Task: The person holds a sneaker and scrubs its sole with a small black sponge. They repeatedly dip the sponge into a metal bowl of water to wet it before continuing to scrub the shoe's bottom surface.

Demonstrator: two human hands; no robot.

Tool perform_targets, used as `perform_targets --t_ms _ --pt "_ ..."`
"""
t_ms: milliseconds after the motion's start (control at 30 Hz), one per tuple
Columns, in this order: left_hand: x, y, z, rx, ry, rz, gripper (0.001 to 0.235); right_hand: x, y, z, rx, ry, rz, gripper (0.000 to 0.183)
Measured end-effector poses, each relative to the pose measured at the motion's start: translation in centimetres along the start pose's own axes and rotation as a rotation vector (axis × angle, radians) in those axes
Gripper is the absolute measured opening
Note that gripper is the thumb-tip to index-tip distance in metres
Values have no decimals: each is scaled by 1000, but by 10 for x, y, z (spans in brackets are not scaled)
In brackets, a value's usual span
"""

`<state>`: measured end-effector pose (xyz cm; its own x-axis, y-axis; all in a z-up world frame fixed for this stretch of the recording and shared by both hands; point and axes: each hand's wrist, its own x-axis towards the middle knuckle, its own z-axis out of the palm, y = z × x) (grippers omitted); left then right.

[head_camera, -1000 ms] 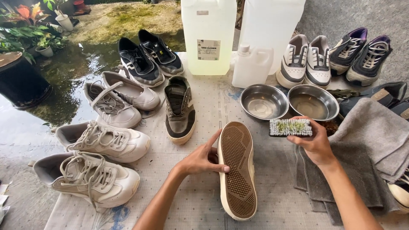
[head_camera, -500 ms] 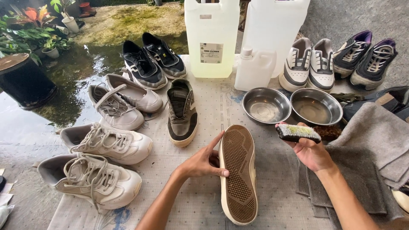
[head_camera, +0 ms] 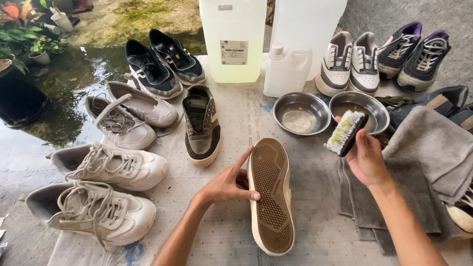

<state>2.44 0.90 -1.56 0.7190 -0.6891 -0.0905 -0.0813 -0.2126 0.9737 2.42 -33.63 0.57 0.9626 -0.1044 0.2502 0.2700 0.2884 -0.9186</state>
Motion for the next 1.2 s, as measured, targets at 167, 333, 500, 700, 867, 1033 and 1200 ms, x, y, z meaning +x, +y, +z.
perform_targets --t_ms 167,333,500,700,867,1033,1200 --pt "-6 18 1 -48 -13 7 137 23 0 -57 -489 79 -148 48" --pt "-6 11 3 -51 -1 -1 138 69 -29 -77 -1237 97 -353 60" --pt "-4 4 2 -4 32 62 135 124 -18 -106 -1550 -175 -113 63" --pt "-5 1 1 21 47 45 134 134 -13 -100 -1600 -218 173 63" --pt "-5 0 1 52 50 28 134 136 -1 -105 -1640 -253 183 61" --pt "-4 3 0 83 53 -21 136 141 10 -119 -1660 -273 120 58" --pt "-5 1 1 51 49 -1 136 137 8 -113 -1648 -270 146 59"
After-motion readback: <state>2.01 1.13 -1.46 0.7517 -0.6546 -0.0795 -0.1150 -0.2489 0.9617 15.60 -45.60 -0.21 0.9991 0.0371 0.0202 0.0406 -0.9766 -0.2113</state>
